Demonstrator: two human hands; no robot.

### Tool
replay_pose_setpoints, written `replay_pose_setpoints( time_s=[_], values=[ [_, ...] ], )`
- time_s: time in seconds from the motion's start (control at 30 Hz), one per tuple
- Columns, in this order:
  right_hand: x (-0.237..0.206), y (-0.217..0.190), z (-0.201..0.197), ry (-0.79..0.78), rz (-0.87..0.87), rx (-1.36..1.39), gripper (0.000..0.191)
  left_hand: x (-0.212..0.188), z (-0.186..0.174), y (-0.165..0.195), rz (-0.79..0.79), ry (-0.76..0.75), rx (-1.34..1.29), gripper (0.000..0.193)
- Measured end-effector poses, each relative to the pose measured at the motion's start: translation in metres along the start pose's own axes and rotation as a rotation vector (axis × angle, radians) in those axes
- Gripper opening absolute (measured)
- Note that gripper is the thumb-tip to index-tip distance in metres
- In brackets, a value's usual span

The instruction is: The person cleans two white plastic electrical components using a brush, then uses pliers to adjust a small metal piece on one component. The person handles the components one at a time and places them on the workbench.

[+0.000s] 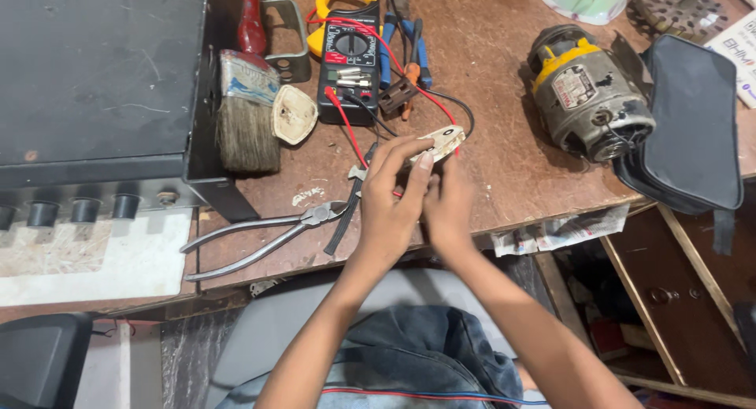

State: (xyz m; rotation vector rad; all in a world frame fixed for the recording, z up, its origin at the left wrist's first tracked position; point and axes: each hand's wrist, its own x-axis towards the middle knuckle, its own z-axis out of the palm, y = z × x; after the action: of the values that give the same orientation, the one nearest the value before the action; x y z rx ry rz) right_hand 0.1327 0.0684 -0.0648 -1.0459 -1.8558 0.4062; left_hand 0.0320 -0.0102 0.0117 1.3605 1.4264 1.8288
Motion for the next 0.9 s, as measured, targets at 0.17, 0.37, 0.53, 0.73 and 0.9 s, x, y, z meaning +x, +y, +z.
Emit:
replay_pose_setpoints(
  time_s=[0.17,0.37,0.53,0.73,0.9],
  values=[
    [0.02,0.024,-0.022,-0.174,0.421,0.725,0.016,0.0,-0.001,-0.003,0.081,0.011,-0.07,0.028],
    [0.014,0.024,-0.029,-0.171,0.388,0.931,0.018,0.003,0.0,-0.008,-0.089,0.005,0.023,0.035],
    [0.016,0.019,-0.03,-0.154,0.378,0.947,0.021,0.006,-0.001,-0.008,-0.098,0.001,0.029,0.036],
    [0.017,0.022,-0.038,-0.065,0.395,1.078,0.016,0.007,-0.001,-0.013,-0.112,-0.042,-0.173,0.042],
    [0.016,0.025,-0.039,-0.048,0.371,1.186,0.013,0.007,-0.001,-0.015,-0.136,-0.054,-0.253,0.042]
  ],
)
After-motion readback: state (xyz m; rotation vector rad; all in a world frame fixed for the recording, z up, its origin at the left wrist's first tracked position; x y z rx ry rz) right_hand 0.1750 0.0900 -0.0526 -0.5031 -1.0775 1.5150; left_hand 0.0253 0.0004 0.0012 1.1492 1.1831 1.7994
